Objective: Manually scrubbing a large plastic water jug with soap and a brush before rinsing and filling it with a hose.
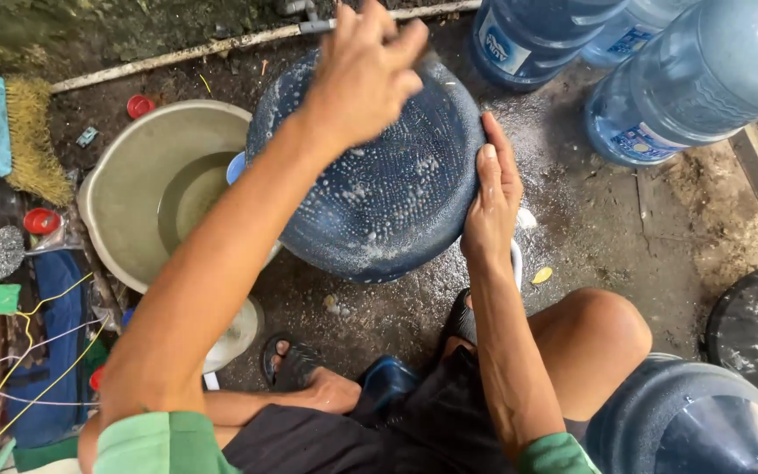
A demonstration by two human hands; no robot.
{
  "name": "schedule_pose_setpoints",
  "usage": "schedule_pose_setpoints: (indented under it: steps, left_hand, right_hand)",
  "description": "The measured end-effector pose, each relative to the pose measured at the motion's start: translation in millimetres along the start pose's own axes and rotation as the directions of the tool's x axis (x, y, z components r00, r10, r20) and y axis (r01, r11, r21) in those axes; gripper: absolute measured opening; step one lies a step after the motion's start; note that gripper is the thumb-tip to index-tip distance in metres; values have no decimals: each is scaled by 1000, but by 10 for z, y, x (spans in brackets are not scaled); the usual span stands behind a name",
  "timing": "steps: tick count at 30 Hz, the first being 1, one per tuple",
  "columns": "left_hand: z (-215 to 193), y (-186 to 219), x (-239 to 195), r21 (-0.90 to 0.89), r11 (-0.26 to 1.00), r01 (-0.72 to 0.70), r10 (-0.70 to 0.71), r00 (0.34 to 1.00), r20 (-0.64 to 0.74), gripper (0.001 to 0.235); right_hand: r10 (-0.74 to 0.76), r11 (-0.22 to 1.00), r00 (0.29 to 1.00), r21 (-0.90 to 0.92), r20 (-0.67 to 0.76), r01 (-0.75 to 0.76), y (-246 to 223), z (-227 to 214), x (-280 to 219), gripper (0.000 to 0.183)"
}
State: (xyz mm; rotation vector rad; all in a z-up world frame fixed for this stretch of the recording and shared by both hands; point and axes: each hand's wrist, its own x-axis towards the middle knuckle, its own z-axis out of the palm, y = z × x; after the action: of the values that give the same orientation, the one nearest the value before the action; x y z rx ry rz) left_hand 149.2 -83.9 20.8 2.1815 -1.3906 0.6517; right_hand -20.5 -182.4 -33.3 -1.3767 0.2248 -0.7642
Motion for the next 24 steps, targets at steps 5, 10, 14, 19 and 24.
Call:
schedule_pose_setpoints:
  steps: [5,10,14,19,24]
  left_hand:
    - [-128,553,-130,0,994,-106,105,986,131,29]
    - [214,165,115,68,996,-53,49,997,65,20]
    - [184,484,92,54,997,52,-55,996,73,25]
    - [198,250,127,72,995,-70,60,990,129,23]
    - [59,456,105,245,969,30,-22,999,-34,30]
  right_hand:
    - [-4,997,1000,71,23,2,106,-94,91,41]
    - [118,980,993,161,-9,-115,-10,-1,27,46]
    - [75,995,997,73,-23,-73,114,-88,67,47]
    - [190,977,982,101,-9,-188,-49,3,-32,74]
    - [221,966,975,133,14,-221,-102,60,3,75]
